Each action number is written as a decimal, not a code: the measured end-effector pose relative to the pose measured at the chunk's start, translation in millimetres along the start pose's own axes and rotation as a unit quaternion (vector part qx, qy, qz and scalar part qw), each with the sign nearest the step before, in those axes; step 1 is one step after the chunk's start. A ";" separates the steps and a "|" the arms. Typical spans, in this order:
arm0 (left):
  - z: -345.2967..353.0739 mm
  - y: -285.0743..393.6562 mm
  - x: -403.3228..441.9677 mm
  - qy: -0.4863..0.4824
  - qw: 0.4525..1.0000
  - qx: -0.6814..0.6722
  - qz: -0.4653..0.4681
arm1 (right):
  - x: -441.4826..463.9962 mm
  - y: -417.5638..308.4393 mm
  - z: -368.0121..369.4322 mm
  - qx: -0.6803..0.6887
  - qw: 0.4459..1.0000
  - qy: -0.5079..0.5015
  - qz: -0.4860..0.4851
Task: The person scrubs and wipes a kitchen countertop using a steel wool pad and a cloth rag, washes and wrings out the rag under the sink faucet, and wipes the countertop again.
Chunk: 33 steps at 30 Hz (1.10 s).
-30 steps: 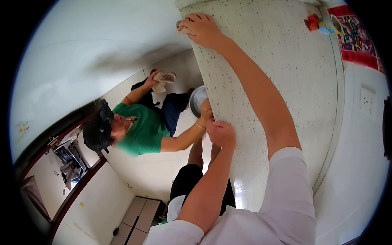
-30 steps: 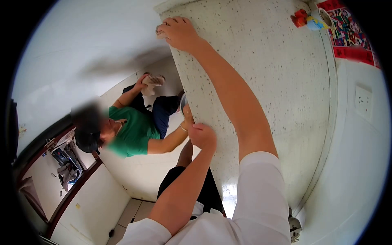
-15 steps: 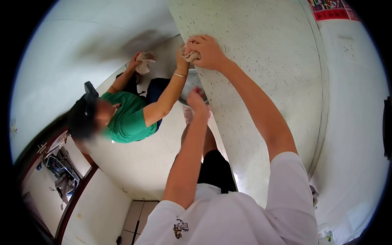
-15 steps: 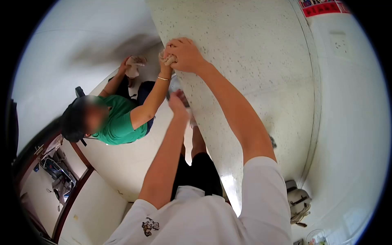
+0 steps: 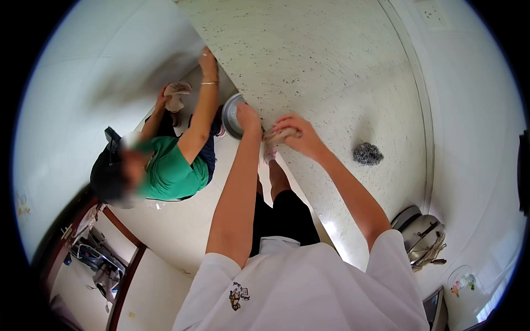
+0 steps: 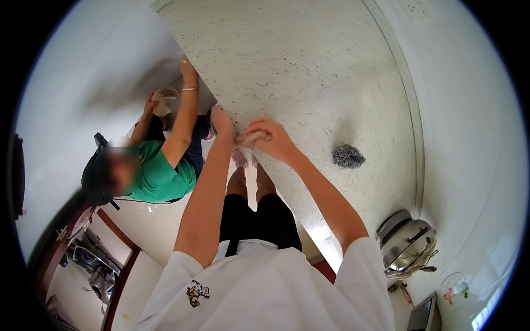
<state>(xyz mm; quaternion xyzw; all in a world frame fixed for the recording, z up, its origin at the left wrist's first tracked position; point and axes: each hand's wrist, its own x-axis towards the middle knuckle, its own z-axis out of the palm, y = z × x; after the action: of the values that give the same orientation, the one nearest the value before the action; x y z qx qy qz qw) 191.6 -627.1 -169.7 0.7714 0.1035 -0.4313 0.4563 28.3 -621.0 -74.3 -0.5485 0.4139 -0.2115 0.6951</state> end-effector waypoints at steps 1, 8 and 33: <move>4.8 6.9 -8.9 0.032 0.996 0.063 0.056 | -4.9 -1.8 -8.6 0.004 1.000 0.008 0.005; 32.6 13.6 -14.9 0.215 0.956 0.199 0.036 | 3.5 -10.9 -72.4 -0.299 0.889 0.346 0.008; 37.7 -4.0 -7.0 0.303 0.889 0.328 0.100 | 32.8 24.0 -16.6 -0.421 0.856 0.257 -0.155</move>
<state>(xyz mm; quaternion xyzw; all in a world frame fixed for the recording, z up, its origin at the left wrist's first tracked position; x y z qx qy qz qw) 163.6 -653.1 -174.9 0.9767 0.0112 -0.1378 0.1643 29.7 -647.8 -109.0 -0.7719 0.5370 -0.2554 0.2248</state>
